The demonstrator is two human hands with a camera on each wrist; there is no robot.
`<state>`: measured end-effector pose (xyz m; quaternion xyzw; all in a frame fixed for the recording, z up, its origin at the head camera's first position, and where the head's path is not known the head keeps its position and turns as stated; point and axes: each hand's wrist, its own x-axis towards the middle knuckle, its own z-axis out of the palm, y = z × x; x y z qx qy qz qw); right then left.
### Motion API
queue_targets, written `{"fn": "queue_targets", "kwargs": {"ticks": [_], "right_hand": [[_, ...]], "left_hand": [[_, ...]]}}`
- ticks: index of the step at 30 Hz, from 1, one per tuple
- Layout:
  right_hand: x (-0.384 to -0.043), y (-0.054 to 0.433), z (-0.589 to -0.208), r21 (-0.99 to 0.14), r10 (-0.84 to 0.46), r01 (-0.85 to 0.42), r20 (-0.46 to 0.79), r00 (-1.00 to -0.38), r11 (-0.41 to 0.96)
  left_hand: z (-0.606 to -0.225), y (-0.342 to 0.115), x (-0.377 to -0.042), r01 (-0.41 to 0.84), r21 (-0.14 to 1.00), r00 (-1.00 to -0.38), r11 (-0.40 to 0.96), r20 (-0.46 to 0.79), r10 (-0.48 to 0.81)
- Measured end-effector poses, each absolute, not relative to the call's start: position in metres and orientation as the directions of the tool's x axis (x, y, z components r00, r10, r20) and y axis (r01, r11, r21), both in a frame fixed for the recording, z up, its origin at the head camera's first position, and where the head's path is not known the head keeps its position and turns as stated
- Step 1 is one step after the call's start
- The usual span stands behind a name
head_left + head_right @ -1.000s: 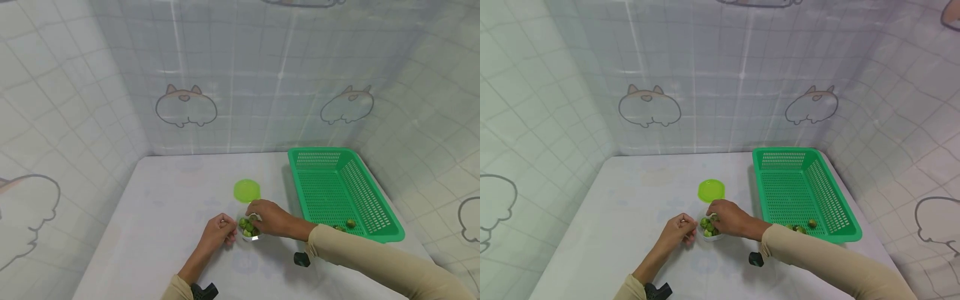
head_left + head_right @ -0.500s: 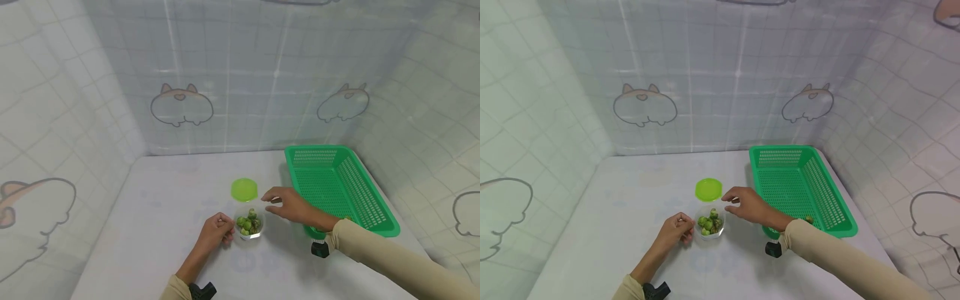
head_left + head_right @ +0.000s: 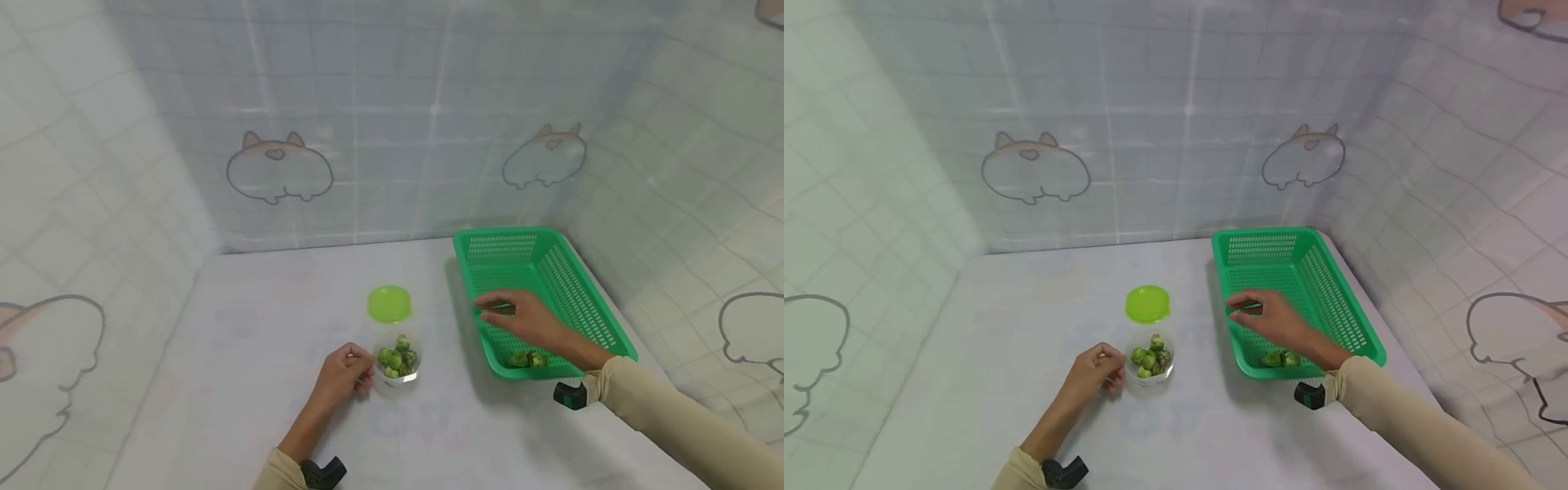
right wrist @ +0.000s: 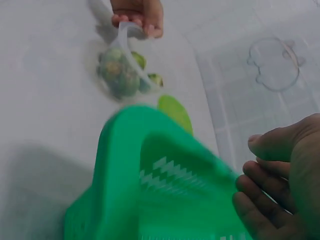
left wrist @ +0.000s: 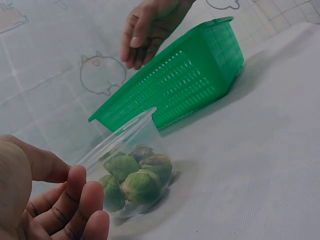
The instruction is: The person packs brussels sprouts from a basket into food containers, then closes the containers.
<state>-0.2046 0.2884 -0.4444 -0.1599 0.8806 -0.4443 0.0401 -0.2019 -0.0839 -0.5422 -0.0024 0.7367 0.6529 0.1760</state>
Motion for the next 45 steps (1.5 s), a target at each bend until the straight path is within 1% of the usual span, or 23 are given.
{"fn": "queue_targets", "kwargs": {"ticks": [4, 9, 13, 18, 25, 28, 37, 45], "right_hand": [[-0.201, 0.304, -0.445, -0.780, -0.316, -0.232, 0.046, -0.948, 0.582], [-0.198, 0.315, -0.447, -0.746, -0.294, -0.173, -0.031, -0.955, 0.643], [-0.198, 0.322, -0.449, -0.679, -0.300, -0.162, -0.090, -0.950, 0.716], [-0.199, 0.330, -0.455, -0.607, -0.348, -0.184, -0.164, -0.923, 0.773], [-0.199, 0.336, -0.463, -0.604, -0.358, -0.112, -0.303, -0.883, 0.789], [-0.197, 0.337, -0.466, -0.604, -0.355, -0.086, -0.342, -0.870, 0.792], [-0.196, 0.339, -0.473, -0.630, -0.395, -0.084, -0.372, -0.840, 0.772], [-0.196, 0.340, -0.476, -0.614, -0.470, -0.184, -0.344, -0.813, 0.767]], "left_hand": [[-0.543, -0.083, -0.203, -0.254, 0.957, -0.938, 0.143, -0.280, 0.205], [-0.548, -0.085, -0.205, -0.262, 0.955, -0.935, 0.139, -0.287, 0.209], [-0.548, -0.085, -0.205, -0.263, 0.955, -0.935, 0.139, -0.288, 0.208], [-0.547, -0.085, -0.205, -0.264, 0.955, -0.934, 0.137, -0.288, 0.210], [-0.546, -0.085, -0.204, -0.259, 0.957, -0.934, 0.134, -0.283, 0.220], [-0.545, -0.085, -0.204, -0.259, 0.956, -0.933, 0.135, -0.284, 0.222], [-0.545, -0.085, -0.204, -0.257, 0.957, -0.932, 0.134, -0.282, 0.227], [-0.547, -0.086, -0.204, -0.254, 0.959, -0.933, 0.127, -0.278, 0.230]]}}
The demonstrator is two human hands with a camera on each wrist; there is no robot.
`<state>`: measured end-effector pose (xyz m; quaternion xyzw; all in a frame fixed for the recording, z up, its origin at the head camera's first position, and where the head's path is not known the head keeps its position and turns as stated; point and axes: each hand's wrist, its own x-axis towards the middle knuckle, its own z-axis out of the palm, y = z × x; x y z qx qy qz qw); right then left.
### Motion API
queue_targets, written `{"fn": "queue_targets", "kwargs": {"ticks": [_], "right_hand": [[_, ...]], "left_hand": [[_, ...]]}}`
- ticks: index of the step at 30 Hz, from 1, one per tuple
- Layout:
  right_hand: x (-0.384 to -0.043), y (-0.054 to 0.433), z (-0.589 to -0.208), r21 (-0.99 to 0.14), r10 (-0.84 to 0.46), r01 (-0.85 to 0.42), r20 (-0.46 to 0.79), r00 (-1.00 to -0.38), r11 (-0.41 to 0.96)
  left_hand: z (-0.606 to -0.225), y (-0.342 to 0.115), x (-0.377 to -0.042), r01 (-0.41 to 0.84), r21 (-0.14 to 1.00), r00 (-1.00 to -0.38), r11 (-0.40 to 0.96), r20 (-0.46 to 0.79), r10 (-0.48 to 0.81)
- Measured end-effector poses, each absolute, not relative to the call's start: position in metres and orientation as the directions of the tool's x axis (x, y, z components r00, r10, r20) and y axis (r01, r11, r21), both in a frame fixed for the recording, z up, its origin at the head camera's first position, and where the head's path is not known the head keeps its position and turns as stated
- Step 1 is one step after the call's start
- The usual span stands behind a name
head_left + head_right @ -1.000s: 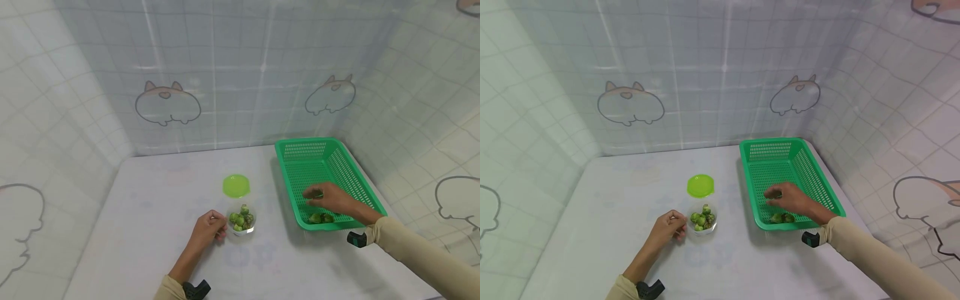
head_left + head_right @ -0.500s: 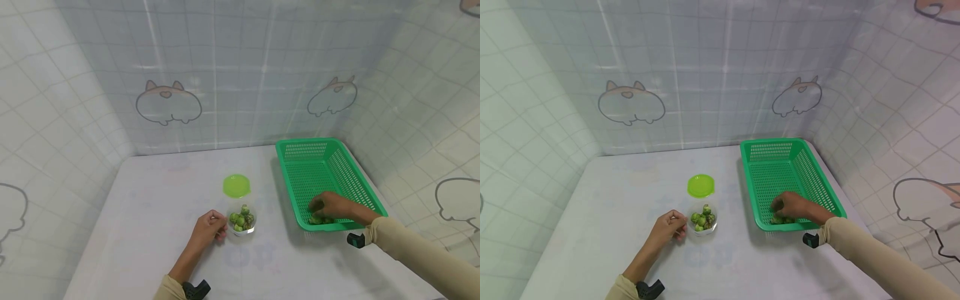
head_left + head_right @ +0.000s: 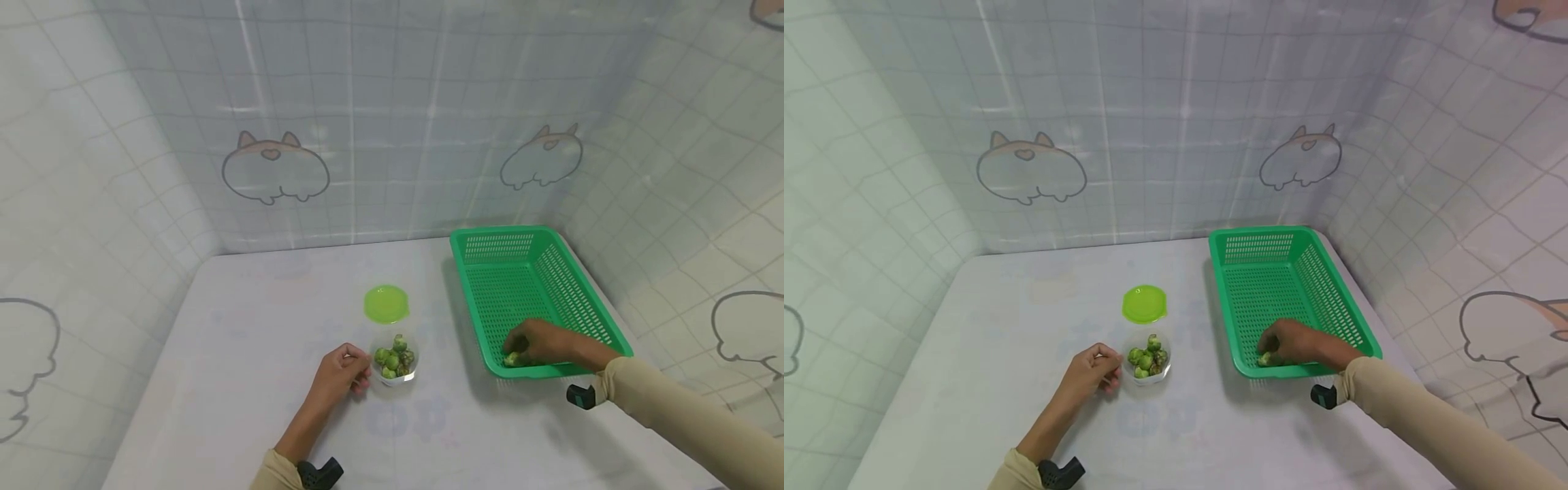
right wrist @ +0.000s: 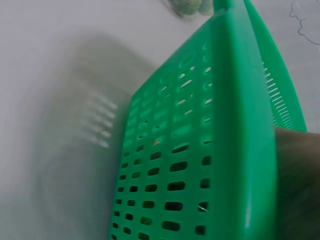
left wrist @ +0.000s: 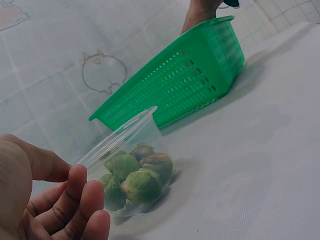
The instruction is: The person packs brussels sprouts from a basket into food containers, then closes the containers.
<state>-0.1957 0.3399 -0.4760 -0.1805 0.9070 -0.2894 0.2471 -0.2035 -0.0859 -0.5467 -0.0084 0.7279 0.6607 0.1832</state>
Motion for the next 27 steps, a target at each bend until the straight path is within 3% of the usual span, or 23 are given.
{"fn": "queue_targets", "kwargs": {"ticks": [15, 27], "right_hand": [[-0.1960, 0.3389, -0.4797, -0.611, -0.494, -0.221, -0.323, -0.807, 0.760], [-0.1961, 0.3397, -0.4753, -0.636, -0.445, -0.180, -0.284, -0.850, 0.750]], "left_hand": [[-0.5479, -0.0865, -0.2038, -0.255, 0.958, -0.934, 0.133, -0.280, 0.223], [-0.5477, -0.0862, -0.2042, -0.258, 0.955, -0.933, 0.143, -0.285, 0.219]]}}
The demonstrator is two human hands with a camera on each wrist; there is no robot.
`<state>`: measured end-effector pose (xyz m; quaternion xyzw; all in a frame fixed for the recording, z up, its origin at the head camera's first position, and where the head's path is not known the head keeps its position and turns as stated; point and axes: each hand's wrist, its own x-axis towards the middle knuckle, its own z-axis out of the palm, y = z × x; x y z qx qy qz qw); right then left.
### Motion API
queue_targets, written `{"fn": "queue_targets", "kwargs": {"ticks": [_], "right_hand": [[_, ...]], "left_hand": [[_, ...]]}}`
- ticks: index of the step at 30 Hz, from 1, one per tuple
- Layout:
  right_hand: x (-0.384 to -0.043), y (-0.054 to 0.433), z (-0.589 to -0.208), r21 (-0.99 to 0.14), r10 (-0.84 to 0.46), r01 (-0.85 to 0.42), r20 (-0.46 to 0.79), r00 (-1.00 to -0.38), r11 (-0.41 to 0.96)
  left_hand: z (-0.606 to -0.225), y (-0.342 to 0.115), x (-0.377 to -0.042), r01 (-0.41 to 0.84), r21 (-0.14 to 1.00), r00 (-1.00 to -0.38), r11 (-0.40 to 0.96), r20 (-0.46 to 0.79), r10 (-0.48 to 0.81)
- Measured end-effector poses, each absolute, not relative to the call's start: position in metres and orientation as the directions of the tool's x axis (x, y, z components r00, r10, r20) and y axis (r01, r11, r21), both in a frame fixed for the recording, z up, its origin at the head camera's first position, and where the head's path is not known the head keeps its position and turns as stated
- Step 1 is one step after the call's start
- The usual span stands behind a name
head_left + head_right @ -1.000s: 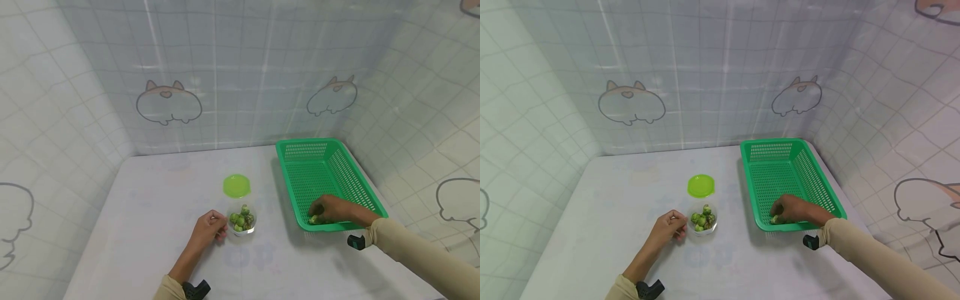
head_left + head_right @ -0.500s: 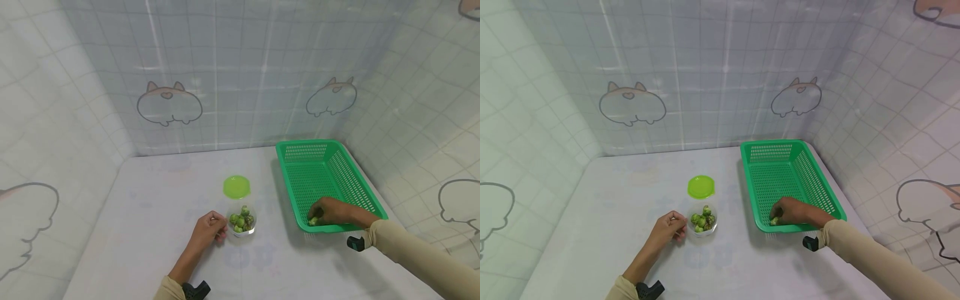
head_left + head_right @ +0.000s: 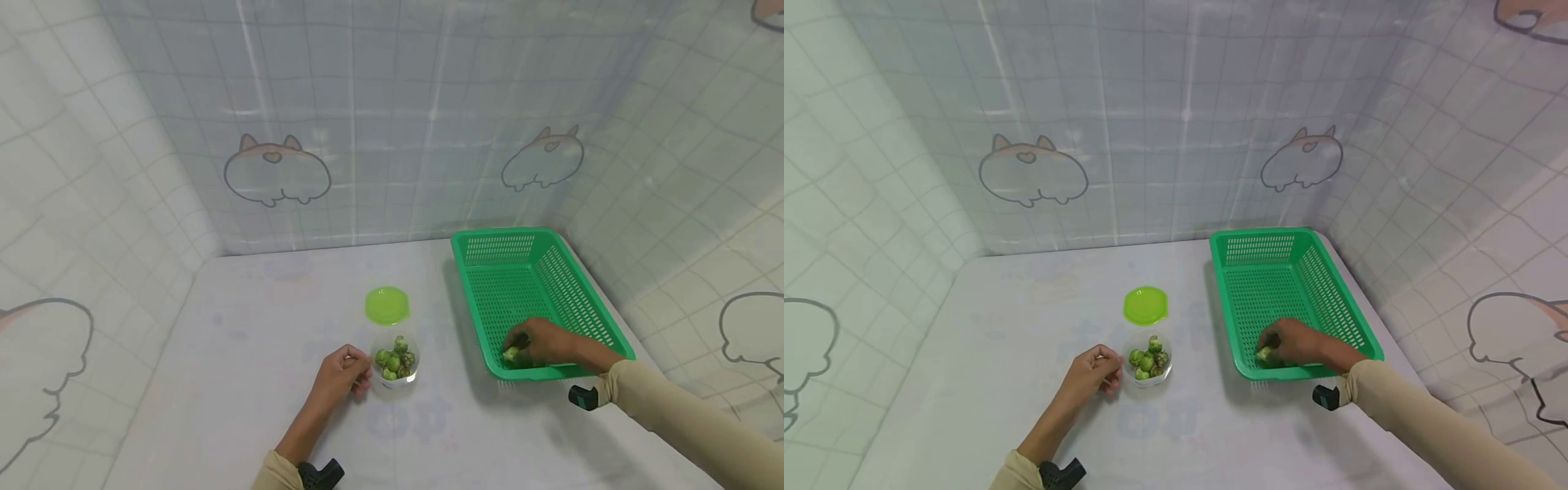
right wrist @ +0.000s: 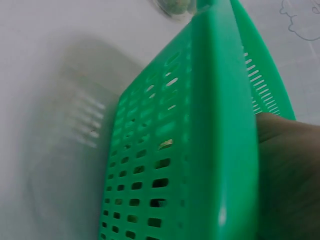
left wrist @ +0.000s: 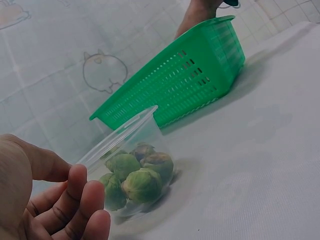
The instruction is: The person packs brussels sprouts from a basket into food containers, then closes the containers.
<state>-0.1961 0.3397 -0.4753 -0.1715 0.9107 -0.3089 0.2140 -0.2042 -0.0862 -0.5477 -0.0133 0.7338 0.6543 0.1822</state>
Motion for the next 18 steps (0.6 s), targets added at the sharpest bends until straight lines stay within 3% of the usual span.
{"fn": "queue_targets", "kwargs": {"ticks": [18], "right_hand": [[-0.207, 0.347, -0.449, -0.603, -0.394, -0.204, -0.200, -0.897, 0.771]], "left_hand": [[-0.548, -0.086, -0.205, -0.250, 0.959, -0.934, 0.133, -0.275, 0.226]]}}
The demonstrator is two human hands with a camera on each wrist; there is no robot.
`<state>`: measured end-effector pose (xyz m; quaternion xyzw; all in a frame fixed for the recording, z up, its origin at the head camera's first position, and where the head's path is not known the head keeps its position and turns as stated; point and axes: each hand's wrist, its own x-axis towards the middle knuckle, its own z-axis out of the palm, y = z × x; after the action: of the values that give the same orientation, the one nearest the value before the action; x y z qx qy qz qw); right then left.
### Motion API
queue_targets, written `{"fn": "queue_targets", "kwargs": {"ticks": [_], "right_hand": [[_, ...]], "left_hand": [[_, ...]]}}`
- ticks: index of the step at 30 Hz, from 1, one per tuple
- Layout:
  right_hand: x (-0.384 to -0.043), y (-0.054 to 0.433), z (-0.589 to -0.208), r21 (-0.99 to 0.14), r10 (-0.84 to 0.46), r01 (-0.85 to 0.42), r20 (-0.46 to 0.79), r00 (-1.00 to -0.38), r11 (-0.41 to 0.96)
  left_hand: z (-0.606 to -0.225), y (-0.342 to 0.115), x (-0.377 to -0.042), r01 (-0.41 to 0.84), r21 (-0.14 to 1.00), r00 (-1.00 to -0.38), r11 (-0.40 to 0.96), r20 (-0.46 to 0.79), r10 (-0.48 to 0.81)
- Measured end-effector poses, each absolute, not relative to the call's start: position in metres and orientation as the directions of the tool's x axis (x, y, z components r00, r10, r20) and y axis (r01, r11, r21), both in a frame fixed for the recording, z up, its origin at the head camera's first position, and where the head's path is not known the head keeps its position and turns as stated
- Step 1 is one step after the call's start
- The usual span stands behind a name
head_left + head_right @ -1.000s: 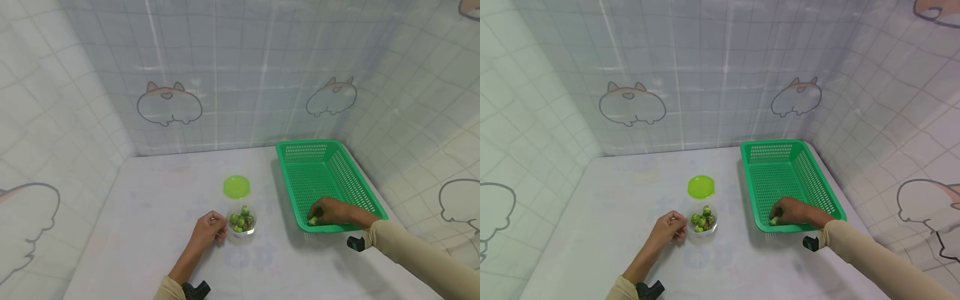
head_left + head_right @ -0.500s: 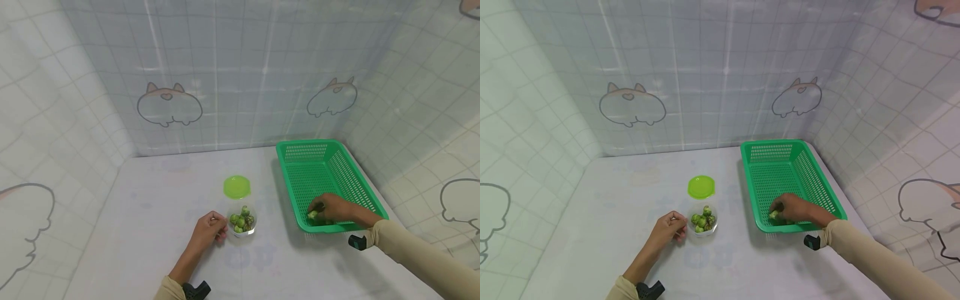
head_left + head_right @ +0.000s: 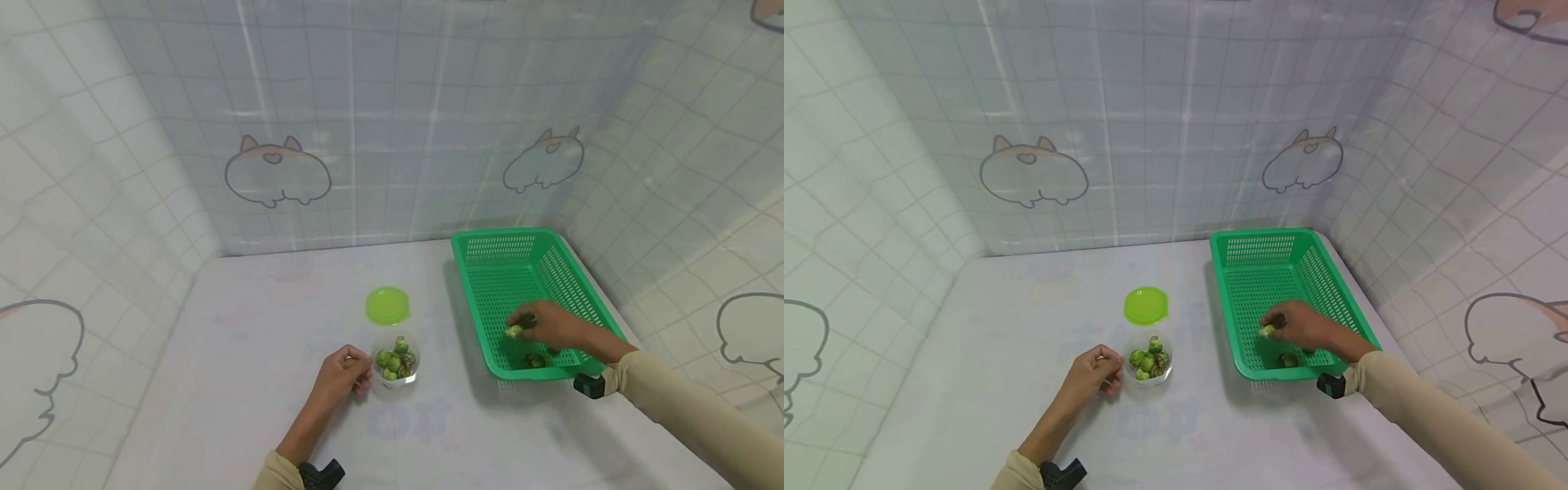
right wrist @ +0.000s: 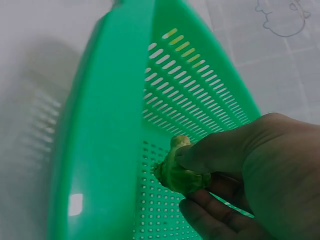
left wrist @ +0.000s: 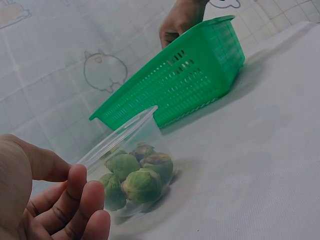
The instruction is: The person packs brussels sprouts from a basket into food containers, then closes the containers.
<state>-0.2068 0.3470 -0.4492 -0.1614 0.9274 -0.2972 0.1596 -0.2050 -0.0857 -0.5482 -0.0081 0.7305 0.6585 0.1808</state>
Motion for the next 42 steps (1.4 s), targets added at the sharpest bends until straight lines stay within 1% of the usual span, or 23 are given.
{"fn": "queue_targets", "kwargs": {"ticks": [6, 11, 18, 33, 42], "right_hand": [[-0.209, 0.346, -0.447, -0.580, -0.369, -0.208, -0.175, -0.913, 0.788], [-0.210, 0.346, -0.444, -0.590, -0.342, -0.186, -0.164, -0.926, 0.786], [-0.214, 0.344, -0.440, -0.587, -0.325, -0.198, -0.118, -0.938, 0.785], [-0.215, 0.334, -0.430, -0.620, -0.290, -0.187, -0.069, -0.955, 0.762], [-0.216, 0.316, -0.425, -0.675, -0.304, -0.190, -0.053, -0.951, 0.713]], "left_hand": [[-0.548, -0.087, -0.203, -0.231, 0.966, -0.938, 0.119, -0.253, 0.235], [-0.548, -0.086, -0.203, -0.234, 0.965, -0.937, 0.117, -0.256, 0.238], [-0.547, -0.085, -0.203, -0.233, 0.966, -0.940, 0.115, -0.254, 0.229], [-0.552, -0.086, -0.203, -0.239, 0.966, -0.937, 0.097, -0.256, 0.237], [-0.554, -0.085, -0.204, -0.240, 0.965, -0.937, 0.104, -0.258, 0.237]]}}
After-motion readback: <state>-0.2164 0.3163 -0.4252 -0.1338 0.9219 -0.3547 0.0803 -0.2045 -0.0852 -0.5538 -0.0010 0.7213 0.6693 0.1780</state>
